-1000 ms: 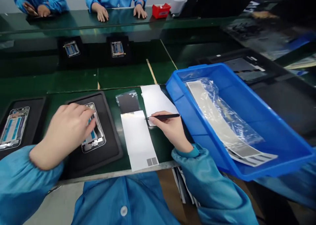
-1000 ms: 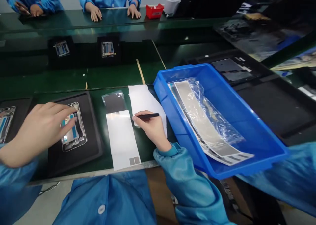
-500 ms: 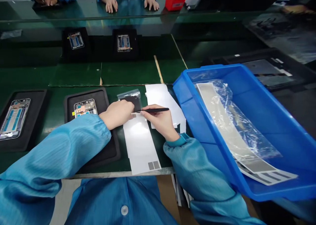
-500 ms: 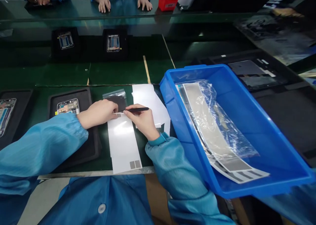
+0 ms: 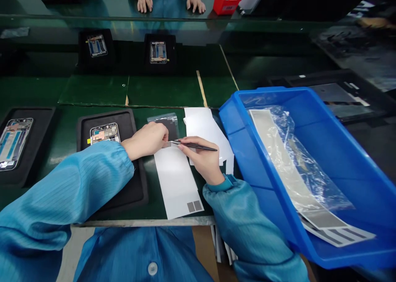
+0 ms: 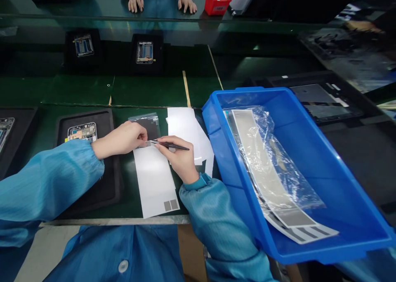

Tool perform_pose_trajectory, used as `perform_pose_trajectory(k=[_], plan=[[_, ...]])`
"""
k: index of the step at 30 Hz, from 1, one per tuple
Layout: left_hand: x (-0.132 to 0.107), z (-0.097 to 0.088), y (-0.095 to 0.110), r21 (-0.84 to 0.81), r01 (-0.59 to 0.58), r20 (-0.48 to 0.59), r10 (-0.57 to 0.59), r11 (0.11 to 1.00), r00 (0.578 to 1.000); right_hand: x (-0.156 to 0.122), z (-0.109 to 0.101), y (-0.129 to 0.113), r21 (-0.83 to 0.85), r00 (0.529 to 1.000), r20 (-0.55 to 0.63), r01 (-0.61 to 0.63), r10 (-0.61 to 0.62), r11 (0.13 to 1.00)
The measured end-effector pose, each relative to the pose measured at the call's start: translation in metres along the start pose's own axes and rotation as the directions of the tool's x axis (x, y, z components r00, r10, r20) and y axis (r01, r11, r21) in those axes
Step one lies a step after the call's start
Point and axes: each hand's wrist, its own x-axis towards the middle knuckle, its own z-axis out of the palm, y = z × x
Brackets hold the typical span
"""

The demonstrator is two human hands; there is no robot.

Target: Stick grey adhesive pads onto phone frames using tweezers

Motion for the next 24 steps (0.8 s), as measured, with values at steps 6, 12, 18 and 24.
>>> perform_pose_trajectory(k=[6,12,18,24], plan=[[-0.0005,-0.0026,0.0018,-0.043,-0.008,-0.002,0.008,0.999,1.0,-0.001,-0.001,-0.0019,-0.022,1.0,-0.004,0.016,-0.016,1.0],[-0.0006,-0.0038,0.0024,-0.059,-0.011,0.016,0.012,0.998,1.0,-0.0003,0.0002,-0.0033,-0.008,1.0,-0.008,0.021,-0.021,1.0],[-0.0005,-0.0037,0.0022,-0.064,-0.012,0.017,0.013,0.998,1.0,-0.0002,-0.0001,-0.0028,-0.02,1.0,0.005,0.011,-0.01,1.0],[-0.0007,-0.0035,0.0021,-0.072,-0.014,0.016,0.015,0.997,1.0,-0.0004,-0.0004,-0.0021,-0.023,1.0,-0.006,0.006,-0.006,1.0]])
